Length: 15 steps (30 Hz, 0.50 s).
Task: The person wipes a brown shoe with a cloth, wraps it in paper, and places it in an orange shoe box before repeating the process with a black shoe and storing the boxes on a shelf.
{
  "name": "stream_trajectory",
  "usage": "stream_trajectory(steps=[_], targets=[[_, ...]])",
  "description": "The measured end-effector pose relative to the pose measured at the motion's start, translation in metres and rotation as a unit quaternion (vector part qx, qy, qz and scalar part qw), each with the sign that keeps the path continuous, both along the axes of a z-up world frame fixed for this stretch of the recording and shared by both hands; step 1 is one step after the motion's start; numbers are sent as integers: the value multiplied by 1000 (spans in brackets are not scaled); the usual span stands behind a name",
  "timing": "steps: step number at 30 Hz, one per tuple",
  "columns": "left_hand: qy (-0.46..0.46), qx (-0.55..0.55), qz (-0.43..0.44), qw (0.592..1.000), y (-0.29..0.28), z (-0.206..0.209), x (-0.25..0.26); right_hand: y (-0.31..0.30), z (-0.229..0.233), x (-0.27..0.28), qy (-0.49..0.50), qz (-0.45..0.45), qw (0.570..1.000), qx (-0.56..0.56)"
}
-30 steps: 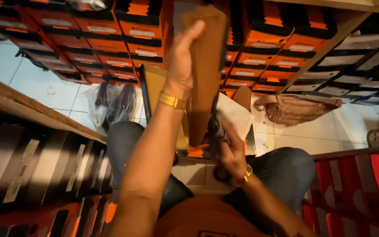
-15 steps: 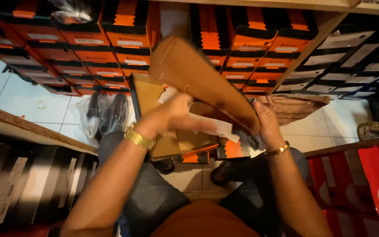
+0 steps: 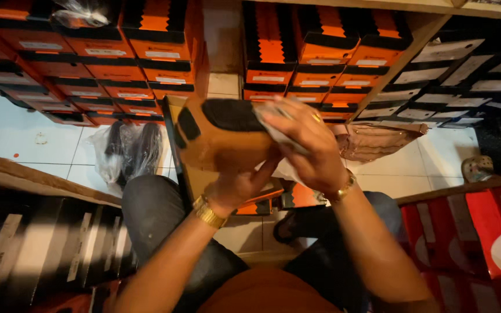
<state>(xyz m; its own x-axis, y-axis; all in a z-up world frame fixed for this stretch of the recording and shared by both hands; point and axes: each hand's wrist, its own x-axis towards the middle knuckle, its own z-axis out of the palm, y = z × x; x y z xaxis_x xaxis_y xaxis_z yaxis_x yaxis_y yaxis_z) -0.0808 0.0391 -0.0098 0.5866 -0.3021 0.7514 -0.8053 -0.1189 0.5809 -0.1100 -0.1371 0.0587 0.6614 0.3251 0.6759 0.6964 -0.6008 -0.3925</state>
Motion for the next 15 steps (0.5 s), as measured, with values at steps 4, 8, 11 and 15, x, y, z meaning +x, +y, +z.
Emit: stream_trajectory(steps=[4,8,11,15], targets=[[-2,-31,13,999,7,-30,-3,-61,-76,8,92,-12,989,111],[-63,3,23,998,12,-41,-16,-109,-101,27,229,-142,936,227],[-154,97,0,983,9,-41,-33,-64,-29,22,253,-66,954,149],[-280,184,32,942,33,25,-18,-32,-22,14,312,32,922,228]])
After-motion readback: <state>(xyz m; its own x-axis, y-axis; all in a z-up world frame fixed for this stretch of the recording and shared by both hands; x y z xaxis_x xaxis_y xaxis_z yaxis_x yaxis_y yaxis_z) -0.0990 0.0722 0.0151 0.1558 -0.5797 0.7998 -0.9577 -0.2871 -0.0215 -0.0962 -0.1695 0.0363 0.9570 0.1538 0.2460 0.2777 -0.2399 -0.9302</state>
